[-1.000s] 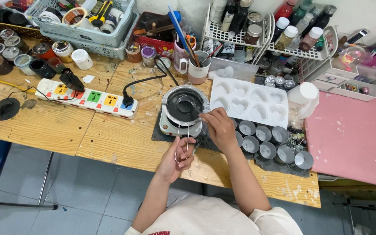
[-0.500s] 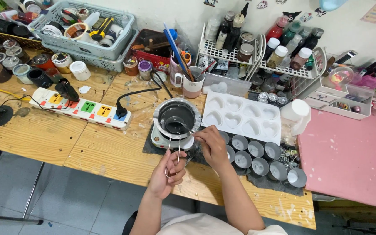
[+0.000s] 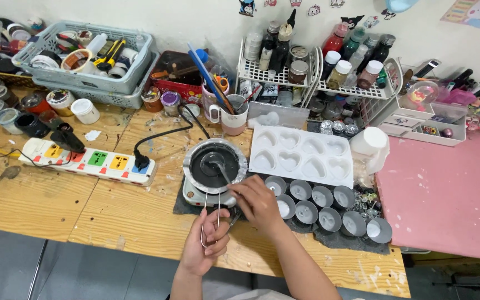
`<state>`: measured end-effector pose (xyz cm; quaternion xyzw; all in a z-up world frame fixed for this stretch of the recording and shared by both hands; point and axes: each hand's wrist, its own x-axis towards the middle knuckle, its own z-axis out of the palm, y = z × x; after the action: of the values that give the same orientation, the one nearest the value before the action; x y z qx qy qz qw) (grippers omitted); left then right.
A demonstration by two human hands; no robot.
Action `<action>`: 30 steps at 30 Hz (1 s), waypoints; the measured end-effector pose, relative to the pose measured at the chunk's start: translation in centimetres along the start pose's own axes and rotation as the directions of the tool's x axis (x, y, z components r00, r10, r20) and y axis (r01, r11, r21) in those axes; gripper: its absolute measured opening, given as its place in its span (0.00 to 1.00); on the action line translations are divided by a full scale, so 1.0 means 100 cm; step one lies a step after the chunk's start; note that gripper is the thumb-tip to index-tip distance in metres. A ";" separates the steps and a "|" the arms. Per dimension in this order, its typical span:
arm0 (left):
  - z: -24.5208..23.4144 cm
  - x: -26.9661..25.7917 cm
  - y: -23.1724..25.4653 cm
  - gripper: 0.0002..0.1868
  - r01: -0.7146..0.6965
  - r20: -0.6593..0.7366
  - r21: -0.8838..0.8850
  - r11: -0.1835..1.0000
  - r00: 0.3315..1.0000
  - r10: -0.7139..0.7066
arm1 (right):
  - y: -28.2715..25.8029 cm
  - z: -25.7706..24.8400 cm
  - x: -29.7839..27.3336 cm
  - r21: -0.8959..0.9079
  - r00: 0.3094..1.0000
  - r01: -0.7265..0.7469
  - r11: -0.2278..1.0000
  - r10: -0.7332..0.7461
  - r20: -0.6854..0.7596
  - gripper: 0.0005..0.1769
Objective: Stirring and preparing dark liquid wax in a small pot on a heating plate for candle making.
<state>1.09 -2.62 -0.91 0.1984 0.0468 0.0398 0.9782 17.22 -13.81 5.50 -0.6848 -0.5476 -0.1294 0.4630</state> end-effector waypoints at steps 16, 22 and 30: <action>-0.103 0.013 -0.020 0.20 0.285 0.225 0.024 0.958 0.932 -0.283 | 0.005 0.007 -0.005 0.303 0.997 0.079 0.950 -0.080 -0.009 0.16; -0.039 0.006 0.008 0.23 0.263 0.082 0.102 0.959 0.959 -0.272 | -0.003 0.002 -0.007 0.240 0.996 0.082 0.967 -0.074 -0.045 0.15; -0.016 0.003 0.004 0.21 0.137 0.097 0.061 0.989 0.985 -0.142 | 0.012 0.006 -0.013 0.197 0.994 0.101 0.975 -0.092 -0.055 0.11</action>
<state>1.22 -1.59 -2.24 0.2228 0.0121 -0.0403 0.9740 17.59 -14.10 3.71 -0.6045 -0.5796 -0.1116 0.5350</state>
